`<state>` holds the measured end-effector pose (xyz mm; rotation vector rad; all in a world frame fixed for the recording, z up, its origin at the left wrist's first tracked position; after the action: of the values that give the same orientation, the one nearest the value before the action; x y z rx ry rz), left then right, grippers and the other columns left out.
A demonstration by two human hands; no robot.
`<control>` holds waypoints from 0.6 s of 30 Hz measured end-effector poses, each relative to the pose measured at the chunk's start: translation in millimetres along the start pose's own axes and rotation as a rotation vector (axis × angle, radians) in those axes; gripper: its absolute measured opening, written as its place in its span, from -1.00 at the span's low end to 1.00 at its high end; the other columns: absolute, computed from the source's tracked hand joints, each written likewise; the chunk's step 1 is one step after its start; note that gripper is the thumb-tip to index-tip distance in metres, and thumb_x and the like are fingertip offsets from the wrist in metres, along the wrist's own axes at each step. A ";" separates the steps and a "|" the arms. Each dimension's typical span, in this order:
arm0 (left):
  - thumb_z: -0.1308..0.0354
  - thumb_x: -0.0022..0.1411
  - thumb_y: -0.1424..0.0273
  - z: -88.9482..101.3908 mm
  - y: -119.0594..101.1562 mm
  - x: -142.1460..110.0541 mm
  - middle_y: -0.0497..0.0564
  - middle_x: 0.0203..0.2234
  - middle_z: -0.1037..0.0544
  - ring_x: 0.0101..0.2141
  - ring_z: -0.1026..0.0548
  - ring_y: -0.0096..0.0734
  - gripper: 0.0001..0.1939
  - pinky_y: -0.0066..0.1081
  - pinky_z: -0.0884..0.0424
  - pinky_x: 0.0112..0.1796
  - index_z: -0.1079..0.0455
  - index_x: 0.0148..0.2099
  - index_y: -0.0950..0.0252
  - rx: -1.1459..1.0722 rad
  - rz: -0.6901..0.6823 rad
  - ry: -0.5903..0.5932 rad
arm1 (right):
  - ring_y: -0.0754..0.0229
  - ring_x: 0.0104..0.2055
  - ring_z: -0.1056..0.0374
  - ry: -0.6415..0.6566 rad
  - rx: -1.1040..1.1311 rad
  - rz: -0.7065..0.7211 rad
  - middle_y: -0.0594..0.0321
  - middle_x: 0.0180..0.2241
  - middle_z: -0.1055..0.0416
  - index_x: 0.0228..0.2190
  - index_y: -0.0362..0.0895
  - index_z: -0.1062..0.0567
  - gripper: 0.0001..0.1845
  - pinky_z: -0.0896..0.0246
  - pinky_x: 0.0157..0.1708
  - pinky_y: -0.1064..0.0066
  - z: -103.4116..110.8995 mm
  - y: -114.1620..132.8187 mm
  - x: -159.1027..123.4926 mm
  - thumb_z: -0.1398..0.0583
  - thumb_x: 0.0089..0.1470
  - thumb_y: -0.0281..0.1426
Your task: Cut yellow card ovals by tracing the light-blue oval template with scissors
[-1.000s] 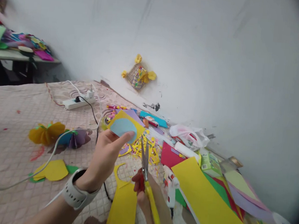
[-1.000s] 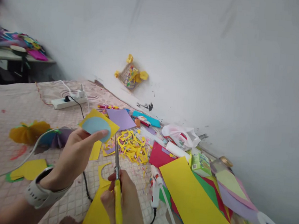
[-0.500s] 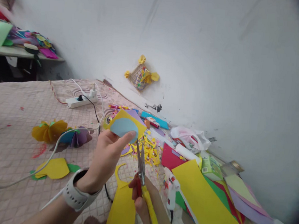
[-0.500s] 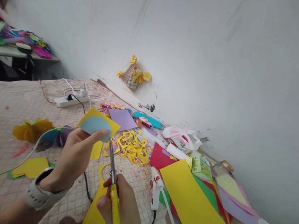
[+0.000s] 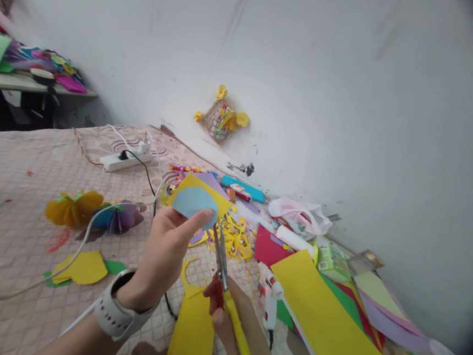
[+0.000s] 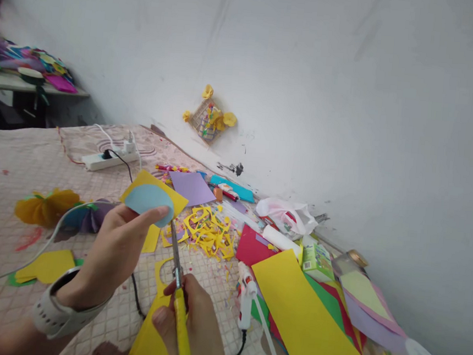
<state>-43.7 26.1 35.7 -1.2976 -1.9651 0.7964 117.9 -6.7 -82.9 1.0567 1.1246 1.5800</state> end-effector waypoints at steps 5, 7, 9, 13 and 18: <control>-0.33 0.08 0.42 -3.3 5.3 -4.8 -0.05 -0.42 -0.65 -0.34 -0.53 -0.42 -0.94 -0.50 -0.41 -0.25 -0.57 -0.35 0.29 0.029 0.039 0.005 | 0.24 -0.66 -0.23 0.026 -0.011 -0.050 0.33 -0.63 -0.31 -0.39 -0.06 -0.51 -0.48 -0.09 -0.71 0.47 0.0 -13.3 3.3 -0.28 -0.16 0.13; -0.33 0.08 0.40 -5.5 8.2 -8.4 -0.05 -0.40 -0.65 -0.35 -0.53 -0.41 -0.93 -0.49 -0.41 -0.25 -0.57 -0.35 0.29 0.054 0.060 0.019 | 0.23 -0.66 -0.24 0.013 -0.007 -0.044 0.32 -0.64 -0.31 -0.40 -0.07 -0.50 -0.44 -0.09 -0.71 0.47 -0.4 -19.6 6.4 -0.29 -0.20 0.15; -0.33 0.09 0.39 -8.3 10.7 -12.5 -0.04 -0.38 -0.66 -0.33 -0.53 -0.40 -0.92 -0.48 -0.41 -0.24 -0.56 -0.34 0.29 0.071 0.081 0.043 | 0.22 -0.65 -0.26 -0.028 0.013 -0.031 0.31 -0.65 -0.31 -0.43 -0.07 -0.49 -0.40 -0.09 -0.73 0.47 -0.5 -25.0 9.0 -0.28 -0.25 0.20; -0.31 0.11 0.38 -14.5 15.2 -19.6 -0.05 -0.38 -0.66 -0.32 -0.54 -0.40 -0.92 -0.49 -0.41 -0.23 -0.55 -0.32 0.27 0.093 0.129 0.095 | 0.19 -0.64 -0.29 -0.052 0.043 -0.023 0.28 -0.63 -0.33 -0.42 -0.07 -0.48 -0.33 -0.07 -0.77 0.47 0.4 -26.8 10.1 -0.26 -0.29 0.27; -0.31 0.11 0.36 -18.0 20.4 -25.6 -0.03 -0.33 -0.67 -0.31 -0.55 -0.38 -0.92 -0.49 -0.42 -0.28 -0.55 -0.33 0.26 0.093 0.172 0.079 | 0.22 -0.65 -0.26 -0.020 0.010 -0.040 0.27 -0.59 -0.35 -0.38 -0.07 -0.48 -0.26 -0.04 -0.79 0.48 3.5 -13.1 9.7 -0.24 -0.34 0.32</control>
<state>-10.7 11.2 26.3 -1.4336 -1.7514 0.8938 121.4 5.8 -93.4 1.0483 1.1340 1.5311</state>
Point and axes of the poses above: each hand's wrist, its own x-axis towards the middle knuckle, its own z-axis out of the back of the hand, y = z × x, the point moved 2 cm from there along x, towards the middle knuckle
